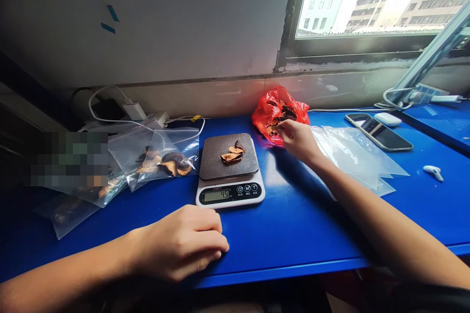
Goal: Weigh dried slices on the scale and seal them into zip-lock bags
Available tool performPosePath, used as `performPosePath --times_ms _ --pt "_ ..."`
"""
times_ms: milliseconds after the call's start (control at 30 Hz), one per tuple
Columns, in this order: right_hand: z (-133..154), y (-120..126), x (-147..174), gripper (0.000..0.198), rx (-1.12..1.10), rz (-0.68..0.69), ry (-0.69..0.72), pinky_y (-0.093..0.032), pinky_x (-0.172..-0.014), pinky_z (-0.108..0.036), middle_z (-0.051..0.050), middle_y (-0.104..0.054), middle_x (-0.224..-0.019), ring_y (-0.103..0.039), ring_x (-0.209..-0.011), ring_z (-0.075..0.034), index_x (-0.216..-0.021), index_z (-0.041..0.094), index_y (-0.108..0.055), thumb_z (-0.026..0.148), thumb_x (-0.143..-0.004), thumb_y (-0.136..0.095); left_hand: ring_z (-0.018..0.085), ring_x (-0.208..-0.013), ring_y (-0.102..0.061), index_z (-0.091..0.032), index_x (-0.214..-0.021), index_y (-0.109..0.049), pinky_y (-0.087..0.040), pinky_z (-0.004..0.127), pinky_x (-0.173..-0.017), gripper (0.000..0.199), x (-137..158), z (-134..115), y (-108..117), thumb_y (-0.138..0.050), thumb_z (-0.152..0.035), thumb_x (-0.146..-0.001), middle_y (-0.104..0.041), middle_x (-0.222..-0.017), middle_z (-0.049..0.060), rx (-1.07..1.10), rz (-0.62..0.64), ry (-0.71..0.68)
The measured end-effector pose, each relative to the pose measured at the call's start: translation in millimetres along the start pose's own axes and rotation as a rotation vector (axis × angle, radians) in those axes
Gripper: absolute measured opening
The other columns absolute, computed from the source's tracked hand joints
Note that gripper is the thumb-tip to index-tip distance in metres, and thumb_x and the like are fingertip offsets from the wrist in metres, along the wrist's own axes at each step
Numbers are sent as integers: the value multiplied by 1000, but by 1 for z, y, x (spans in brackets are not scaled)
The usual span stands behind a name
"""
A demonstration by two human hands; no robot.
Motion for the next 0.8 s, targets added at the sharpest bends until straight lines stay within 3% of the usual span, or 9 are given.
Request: performPosePath --times_ms 333,667,800 --pt "1 0 1 19 16 27 32 -49 -64 -32 -7 -74 -84 -65 -69 -19 -83 21 -69 33 -82 -54 15 -61 -51 -15 -86 -62 -40 28 -52 18 -2 0 2 -45 -15 -90 -59 -72 4 4 13 -2" --pt "12 3 3 20 -108 47 53 -56 -74 -40 -7 -75 -94 -69 -82 -25 -95 25 -70 34 -82 -58 14 -62 -51 -14 -85 -64 -41 27 -53 19 -2 1 1 -46 -15 -90 -60 -73 4 24 18 8" --pt "14 4 4 19 -128 45 80 -56 -76 -39 -7 -75 -96 -70 -84 -25 -91 24 -72 36 -83 -58 14 -62 -52 -15 -87 -63 -41 26 -54 18 -1 1 1 -46 -15 -90 -59 -75 4 23 24 13"
Point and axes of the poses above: each hand's wrist, its own x-axis away from the middle knuckle, its own y-axis out of the back of the hand, z = x × y, the point moved 1 cm from there along -x, towards the middle knuckle
